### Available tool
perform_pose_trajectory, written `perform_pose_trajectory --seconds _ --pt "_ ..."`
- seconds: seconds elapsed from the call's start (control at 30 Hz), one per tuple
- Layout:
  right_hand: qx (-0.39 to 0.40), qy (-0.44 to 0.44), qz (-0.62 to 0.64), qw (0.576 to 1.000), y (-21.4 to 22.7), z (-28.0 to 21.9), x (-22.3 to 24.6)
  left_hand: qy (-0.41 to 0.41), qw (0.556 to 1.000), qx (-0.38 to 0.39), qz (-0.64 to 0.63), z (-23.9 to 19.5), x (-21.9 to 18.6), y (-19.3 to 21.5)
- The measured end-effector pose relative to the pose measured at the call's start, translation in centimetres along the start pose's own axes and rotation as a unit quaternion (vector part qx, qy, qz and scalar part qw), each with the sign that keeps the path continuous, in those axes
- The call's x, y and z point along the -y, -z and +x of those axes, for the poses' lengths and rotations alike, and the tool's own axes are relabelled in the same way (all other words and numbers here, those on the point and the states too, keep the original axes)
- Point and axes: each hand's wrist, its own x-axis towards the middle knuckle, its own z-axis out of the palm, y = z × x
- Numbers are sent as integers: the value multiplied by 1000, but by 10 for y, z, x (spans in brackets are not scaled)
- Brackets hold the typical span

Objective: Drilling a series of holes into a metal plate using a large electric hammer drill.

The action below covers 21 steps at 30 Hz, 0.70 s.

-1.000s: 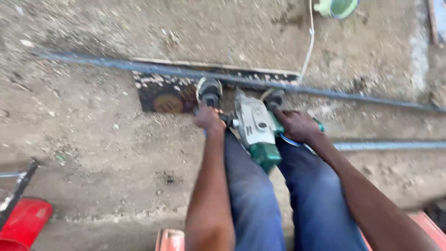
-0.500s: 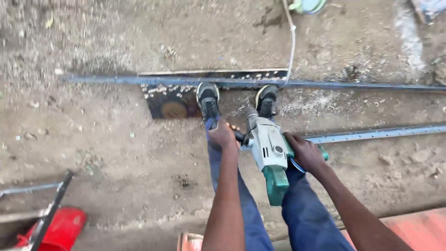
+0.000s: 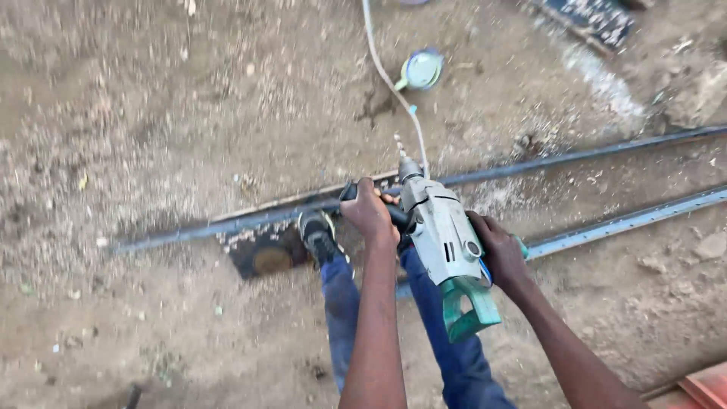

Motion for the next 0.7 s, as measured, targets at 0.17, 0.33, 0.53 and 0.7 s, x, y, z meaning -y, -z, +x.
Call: perform_pose_trajectory --seconds 0.17,0.33,0.53,0.7 --pt "-47 -10 50 998 26 58 -12 -35 997 42 -50 19 -9 -90" --pt "-35 -15 44 998 28 116 -47 -53 995 74 -41 66 -7 -147" --pt "-17 7 2 1000 4 163 -82 -62 996 56 -22 118 3 -180" --pt "-63 20 8 998 15 154 -59 14 999 51 8 71 -32 -178"
